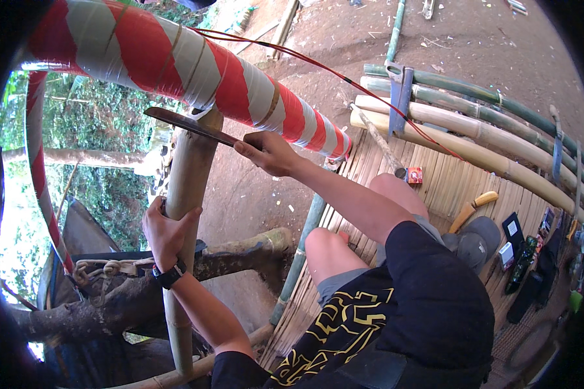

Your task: The person hammers nails into a bamboo pole wrapped with red and white tape to secure it to a larger bamboo structure. The person uses a hammer and nails, working from a seated position on a bamboo platform.

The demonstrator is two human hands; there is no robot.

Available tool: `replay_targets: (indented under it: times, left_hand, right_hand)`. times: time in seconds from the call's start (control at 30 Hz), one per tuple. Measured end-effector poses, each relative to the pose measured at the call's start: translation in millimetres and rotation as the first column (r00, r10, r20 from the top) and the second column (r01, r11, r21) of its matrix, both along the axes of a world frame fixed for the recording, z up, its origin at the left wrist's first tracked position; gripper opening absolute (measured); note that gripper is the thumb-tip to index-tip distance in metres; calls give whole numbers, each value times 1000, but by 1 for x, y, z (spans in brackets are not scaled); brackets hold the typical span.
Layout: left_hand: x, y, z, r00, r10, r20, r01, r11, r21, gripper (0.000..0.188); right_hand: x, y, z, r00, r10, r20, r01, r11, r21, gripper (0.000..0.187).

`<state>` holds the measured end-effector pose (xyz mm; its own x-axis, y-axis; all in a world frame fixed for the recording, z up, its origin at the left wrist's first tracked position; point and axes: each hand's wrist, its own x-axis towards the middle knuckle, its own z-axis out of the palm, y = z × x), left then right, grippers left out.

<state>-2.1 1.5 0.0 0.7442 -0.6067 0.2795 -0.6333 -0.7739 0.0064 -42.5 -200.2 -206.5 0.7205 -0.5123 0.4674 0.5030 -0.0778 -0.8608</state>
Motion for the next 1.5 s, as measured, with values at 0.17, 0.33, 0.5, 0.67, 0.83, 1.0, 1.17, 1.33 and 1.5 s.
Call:
replay_targets:
  times: [0.17, 0.33, 0.5, 0.67, 0.83, 1.0, 1.17, 1.33, 1.5]
  left_hand:
    - [4, 2, -3, 1000, -17, 3, 18, 1000, -10, 56]
    - [0, -3, -3, 1000, -4, 14, 4, 1000, -2, 58]
    - [7, 3, -5, 1000, -12, 6, 12, 1000, 9, 60]
    - [9, -6, -10, 998, -36, -55, 37, 999, 19, 61]
    - [8, 3, -1, 1000, -24, -10, 24, 1000, 1, 61]
    - [3, -1, 0, 999, -36, -6, 36, 999, 16, 58]
    - [1, 8, 1, 999, -23, -37, 23, 1000, 2, 58]
    - [9, 11, -4, 997, -68, 21, 68, 998, -13, 58]
    - [3, 0, -3, 998, -42, -55, 43, 999, 10, 58]
  right_hand:
    - [-11, 2, 10, 963, -257, 81, 269, 915, -299, 50]
    - [0, -1, 18, 875, -481, -57, 430, 825, -366, 50]
    - [-22, 14, 22, 949, -309, -53, 245, 837, -489, 52]
    - [-5, -4, 3, 908, -416, -40, 366, 838, -404, 51]
    - [0, 7, 17, 925, -378, -28, 341, 862, -376, 52]
    - [-4, 18, 15, 948, -318, 4, 304, 903, -305, 43]
    - [8, 15, 13, 906, -417, -73, 377, 874, -306, 52]
    - [-11, 19, 16, 921, -379, -93, 306, 849, -431, 59]
    - [-25, 21, 5, 849, -448, -280, 310, 852, -421, 62]
